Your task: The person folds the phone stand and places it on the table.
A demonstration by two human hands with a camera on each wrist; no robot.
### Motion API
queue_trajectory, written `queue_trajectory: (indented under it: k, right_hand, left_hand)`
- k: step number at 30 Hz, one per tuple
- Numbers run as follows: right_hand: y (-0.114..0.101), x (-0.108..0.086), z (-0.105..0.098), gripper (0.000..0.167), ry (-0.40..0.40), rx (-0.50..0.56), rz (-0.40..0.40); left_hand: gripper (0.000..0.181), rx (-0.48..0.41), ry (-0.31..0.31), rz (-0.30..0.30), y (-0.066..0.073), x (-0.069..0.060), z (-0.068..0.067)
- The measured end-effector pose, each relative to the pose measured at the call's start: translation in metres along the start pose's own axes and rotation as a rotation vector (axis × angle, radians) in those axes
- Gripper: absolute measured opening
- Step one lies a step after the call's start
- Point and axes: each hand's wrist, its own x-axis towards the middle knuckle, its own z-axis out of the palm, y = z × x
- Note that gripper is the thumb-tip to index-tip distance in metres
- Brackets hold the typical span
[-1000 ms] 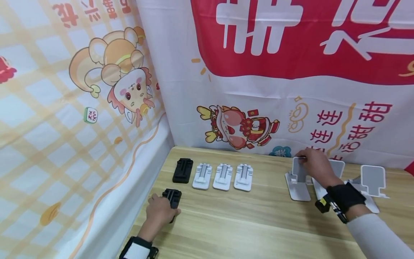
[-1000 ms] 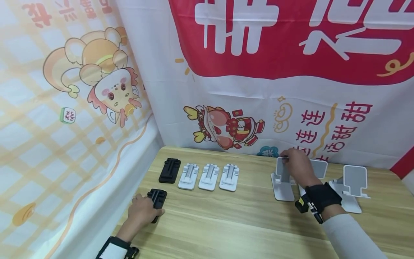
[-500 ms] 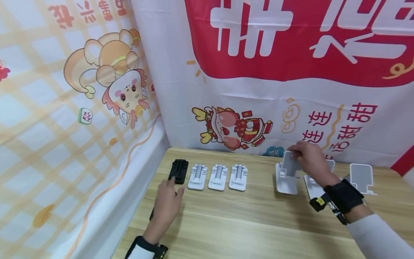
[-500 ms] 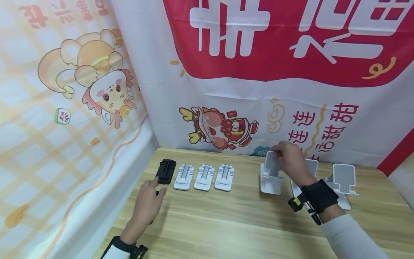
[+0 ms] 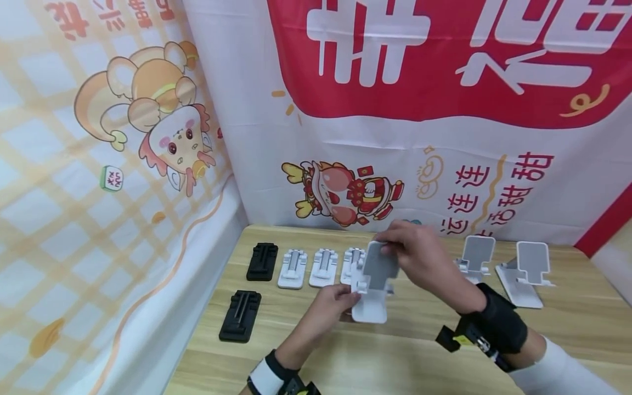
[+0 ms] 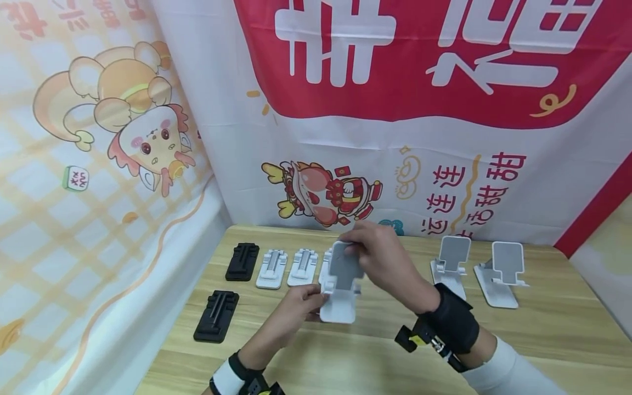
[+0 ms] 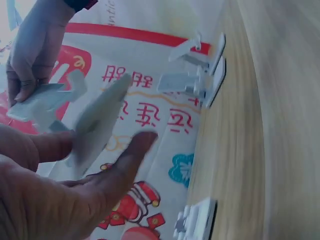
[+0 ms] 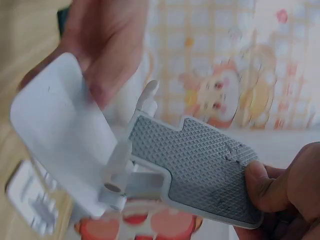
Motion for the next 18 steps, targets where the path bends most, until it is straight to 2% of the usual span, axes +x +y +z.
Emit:
queue_trajectory:
  k: [4, 10, 14, 18]
  right_hand:
    - [-0.013, -0.003, 0.006, 0.022, -0.022, 0.01, -0.021]
    - [-0.01, 0.002, 0.008, 0.022, -0.006, 0.041, -0.01]
    - [-0.001, 0.005, 0.011, 0.026, -0.008, 0.189, 0.048]
    - [0.006, 0.0, 0.017, 0.051, -0.089, 0.412, 0.145]
  left_hand:
    - [0.034, -0.059, -0.028, -0.036, 0.0, -0.004, 0.004]
    - [0.035, -0.068, -0.009, -0.02, 0.006, -0.009, 0.001]
    - [0.037, -0.062, 0.0, -0.005, 0.012, -0.011, -0.002]
    - [0.038, -0.068, -0.005, -0.022, 0.018, -0.017, -0.005]
